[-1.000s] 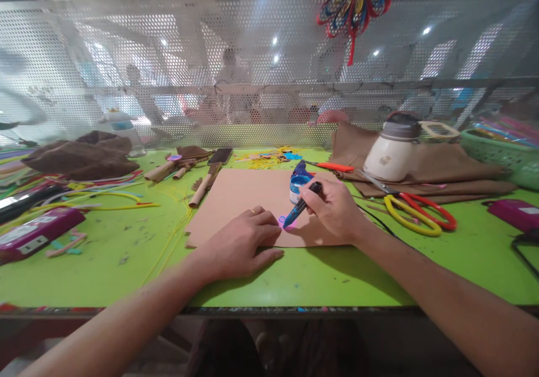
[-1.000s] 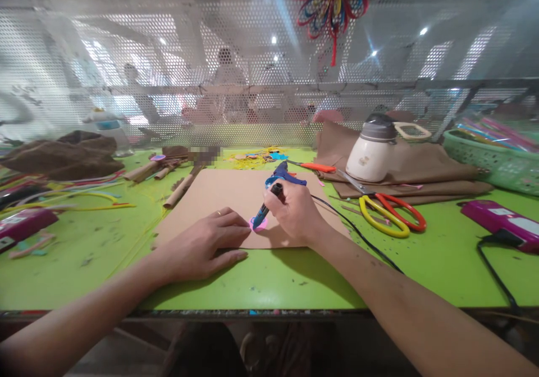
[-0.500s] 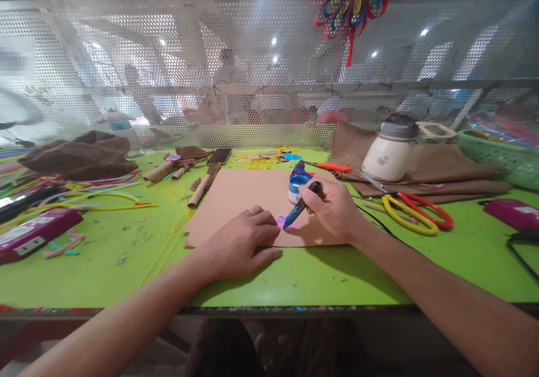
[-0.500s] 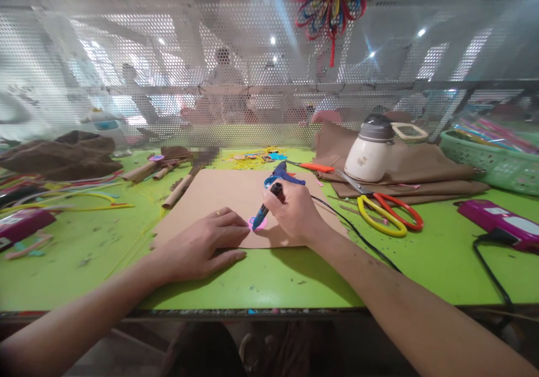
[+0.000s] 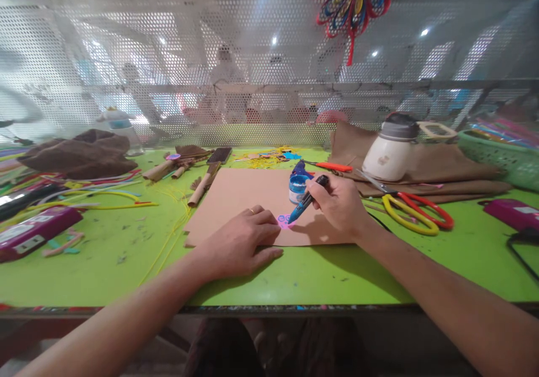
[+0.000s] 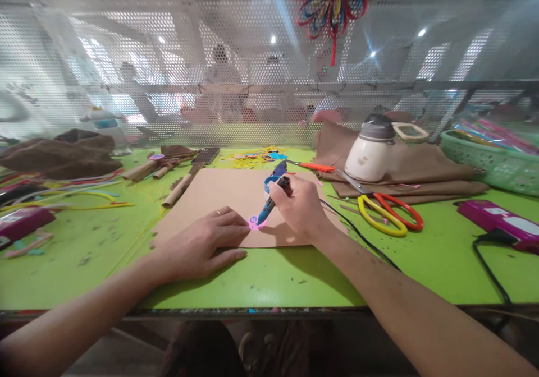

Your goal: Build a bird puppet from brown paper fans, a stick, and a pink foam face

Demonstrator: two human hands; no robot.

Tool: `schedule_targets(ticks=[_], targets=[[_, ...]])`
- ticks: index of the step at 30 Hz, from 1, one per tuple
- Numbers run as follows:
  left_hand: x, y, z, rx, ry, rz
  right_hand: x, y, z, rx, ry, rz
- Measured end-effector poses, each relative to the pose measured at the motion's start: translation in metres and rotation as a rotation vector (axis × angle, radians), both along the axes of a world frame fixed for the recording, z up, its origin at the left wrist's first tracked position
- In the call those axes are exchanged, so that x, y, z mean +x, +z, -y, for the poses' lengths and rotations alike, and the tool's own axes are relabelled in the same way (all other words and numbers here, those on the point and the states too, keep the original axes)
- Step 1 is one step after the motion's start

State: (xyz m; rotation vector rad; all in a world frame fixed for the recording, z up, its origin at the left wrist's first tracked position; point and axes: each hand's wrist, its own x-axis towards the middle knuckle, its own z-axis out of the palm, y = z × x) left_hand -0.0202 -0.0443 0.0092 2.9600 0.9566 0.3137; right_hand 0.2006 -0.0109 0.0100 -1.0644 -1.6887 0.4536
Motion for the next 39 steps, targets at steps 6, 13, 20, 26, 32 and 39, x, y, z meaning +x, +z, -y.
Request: schedule_targets(ticks=[6,13,20,26,32,39], targets=[[-0.0002,0.0003,0.0001,0.001,0.001,0.004,-0.0008,0.0027,0.0006,-0.004,-0.022,0.016],[0.0005,0.0004,-0.0001,-0.001,-0.002,0.004,-0.0002,0.001,-0.0012,0.0,-0.049,0.021],[-0.0005,0.0008,0.0004,-0.011,0.001,-0.002,0.0003,-0.0003,-0.0005,0.016,-0.055,0.044],[0.0,0.0002,0.0001,-0.013,0.001,-0.001,-0.0003,-0.0001,0.0004,0.026,-0.064,0.063],[0.0003,0.0012,0.0009,-0.015,0.002,0.022,-0.0004,-0.0015,0.0009,0.039,-0.07,0.084],[0.0001,0.0004,-0.0001,-0.012,0.003,0.005,-0.0006,-0.001,0.0019,0.051,-0.074,0.099]])
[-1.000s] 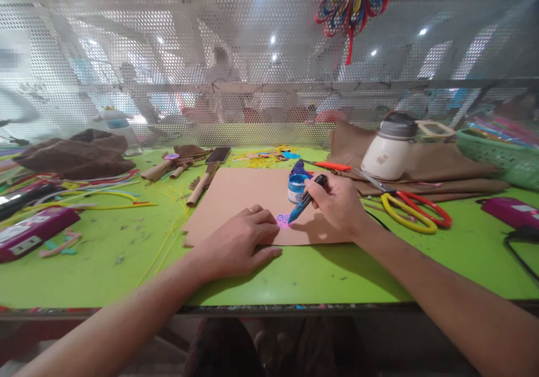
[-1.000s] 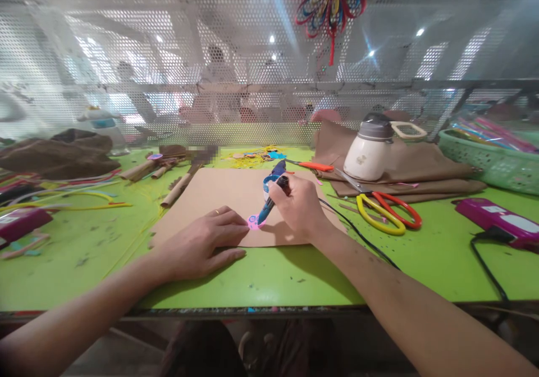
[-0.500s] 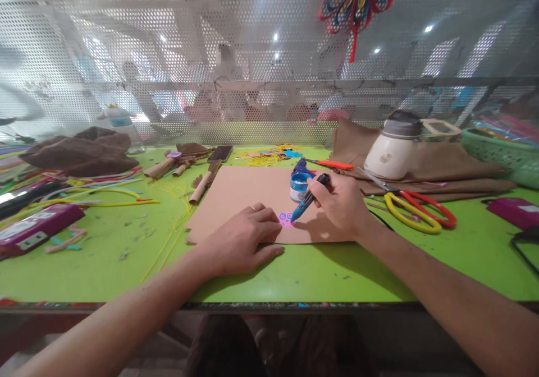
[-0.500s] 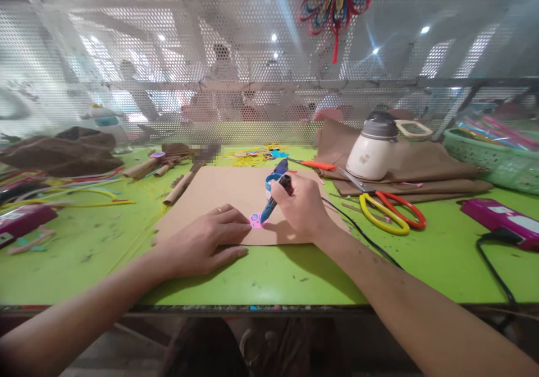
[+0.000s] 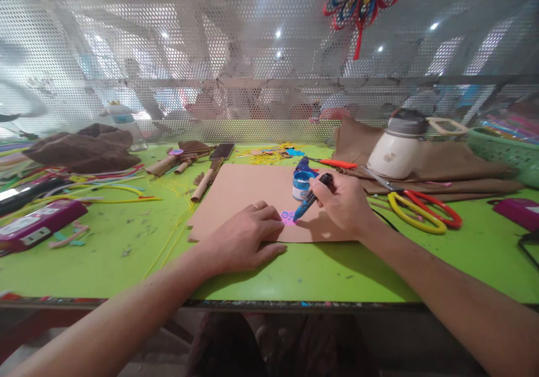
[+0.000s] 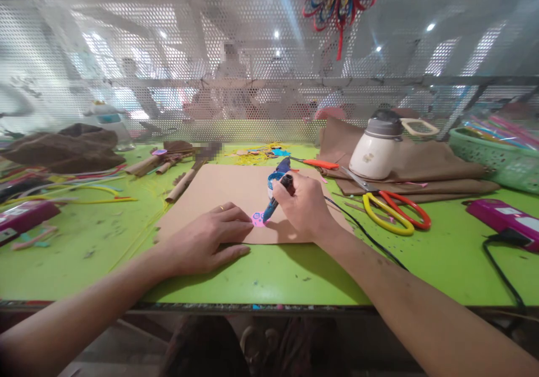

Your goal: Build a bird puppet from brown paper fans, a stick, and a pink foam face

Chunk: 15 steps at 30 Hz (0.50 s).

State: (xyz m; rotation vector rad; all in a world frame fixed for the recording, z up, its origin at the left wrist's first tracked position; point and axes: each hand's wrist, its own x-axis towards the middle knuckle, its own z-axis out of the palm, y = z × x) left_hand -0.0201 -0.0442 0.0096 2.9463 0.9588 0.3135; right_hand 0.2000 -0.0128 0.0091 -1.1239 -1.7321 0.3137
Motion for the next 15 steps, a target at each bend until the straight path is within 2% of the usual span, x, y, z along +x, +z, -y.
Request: schedule_targets(ticks=[15], targets=[[0.0014,0.0023,0.0014,-0.001,-0.005,0.018,-0.0003,0.0,0.0013,0.012,-0.021,0.022]])
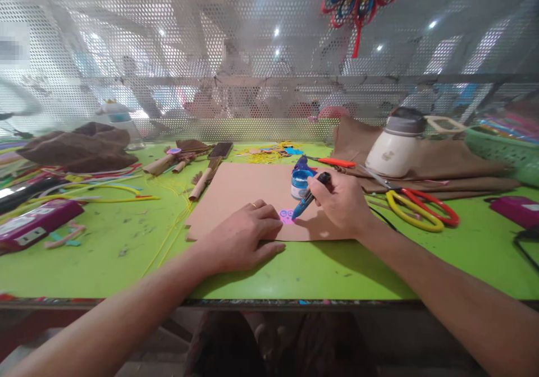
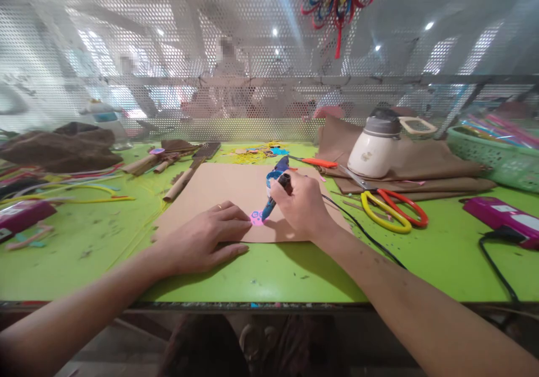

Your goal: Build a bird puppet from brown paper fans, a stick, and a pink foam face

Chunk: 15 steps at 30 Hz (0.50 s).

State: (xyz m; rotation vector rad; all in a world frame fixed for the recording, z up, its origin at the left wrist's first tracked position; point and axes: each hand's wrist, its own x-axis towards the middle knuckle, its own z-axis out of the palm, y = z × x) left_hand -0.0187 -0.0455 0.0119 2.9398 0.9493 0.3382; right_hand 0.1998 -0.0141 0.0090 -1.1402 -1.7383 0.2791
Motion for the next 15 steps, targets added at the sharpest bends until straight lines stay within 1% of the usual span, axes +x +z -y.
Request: schedule_targets(ticks=[6,15], targets=[[-0.0006,-0.0024,-0.0003,-0.001,-0.008,0.037,-0.0005,-0.0006,0.0004,0.048,-0.002,-0.018],[-0.0015,-0.0035,-0.0006,-0.002,-0.018,0.06,-0.0012,-0.0002,0.0013,0.031,0.002,-0.024]])
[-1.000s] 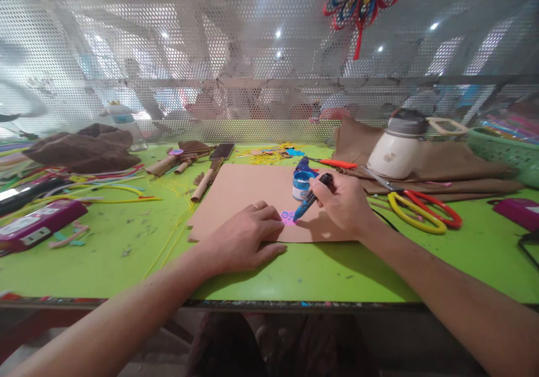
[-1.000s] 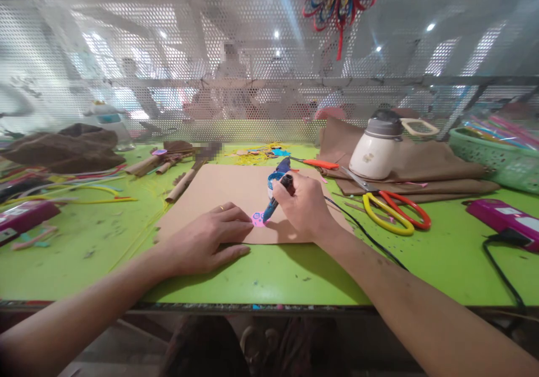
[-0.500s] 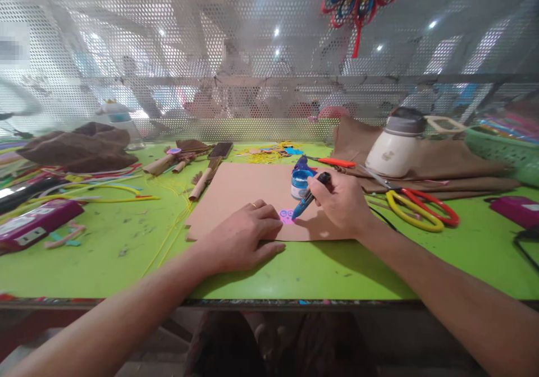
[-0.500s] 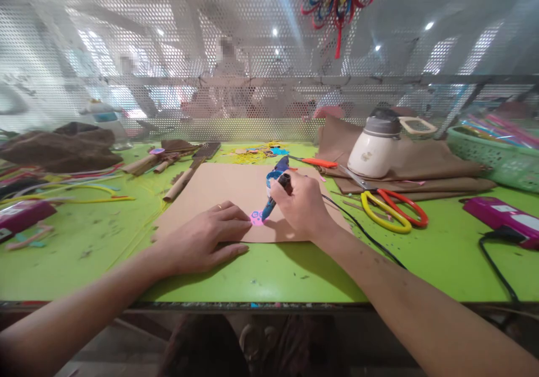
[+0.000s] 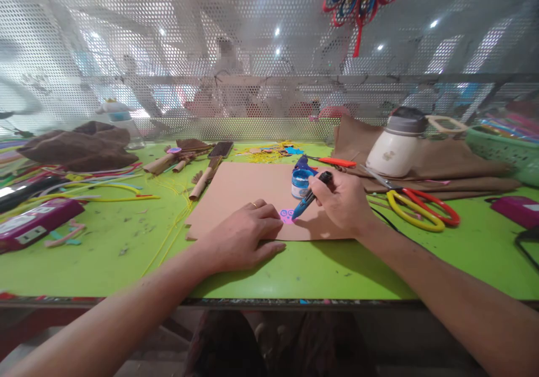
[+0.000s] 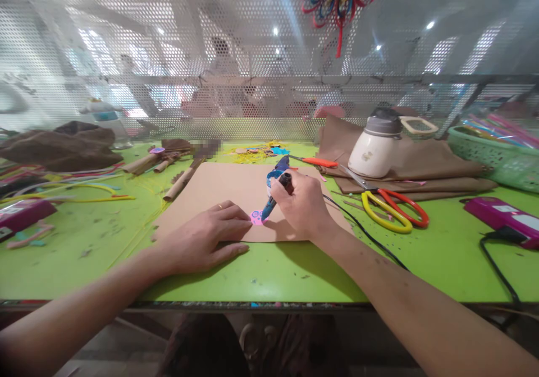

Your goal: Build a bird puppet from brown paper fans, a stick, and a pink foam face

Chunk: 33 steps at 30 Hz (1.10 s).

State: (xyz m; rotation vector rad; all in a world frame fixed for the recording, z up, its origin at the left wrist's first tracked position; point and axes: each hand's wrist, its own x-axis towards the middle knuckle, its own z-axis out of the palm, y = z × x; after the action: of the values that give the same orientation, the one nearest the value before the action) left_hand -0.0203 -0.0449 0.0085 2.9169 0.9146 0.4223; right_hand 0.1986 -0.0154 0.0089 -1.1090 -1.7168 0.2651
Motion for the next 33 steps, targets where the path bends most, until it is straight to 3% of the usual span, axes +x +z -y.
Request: schedule_targets(ticks=[11,25,33], targets=[[0.001,0.002,0.0,0.007,0.01,-0.057,0.0,-0.001,-0.001,-0.033,0.013,0.032],[0.001,0.0,-0.001,0.013,0.007,-0.077,-0.004,0.0,0.008,0.097,0.046,0.11],[0.001,0.001,-0.001,0.016,0.004,-0.078,-0.004,-0.001,0.009,0.079,0.06,0.097]])
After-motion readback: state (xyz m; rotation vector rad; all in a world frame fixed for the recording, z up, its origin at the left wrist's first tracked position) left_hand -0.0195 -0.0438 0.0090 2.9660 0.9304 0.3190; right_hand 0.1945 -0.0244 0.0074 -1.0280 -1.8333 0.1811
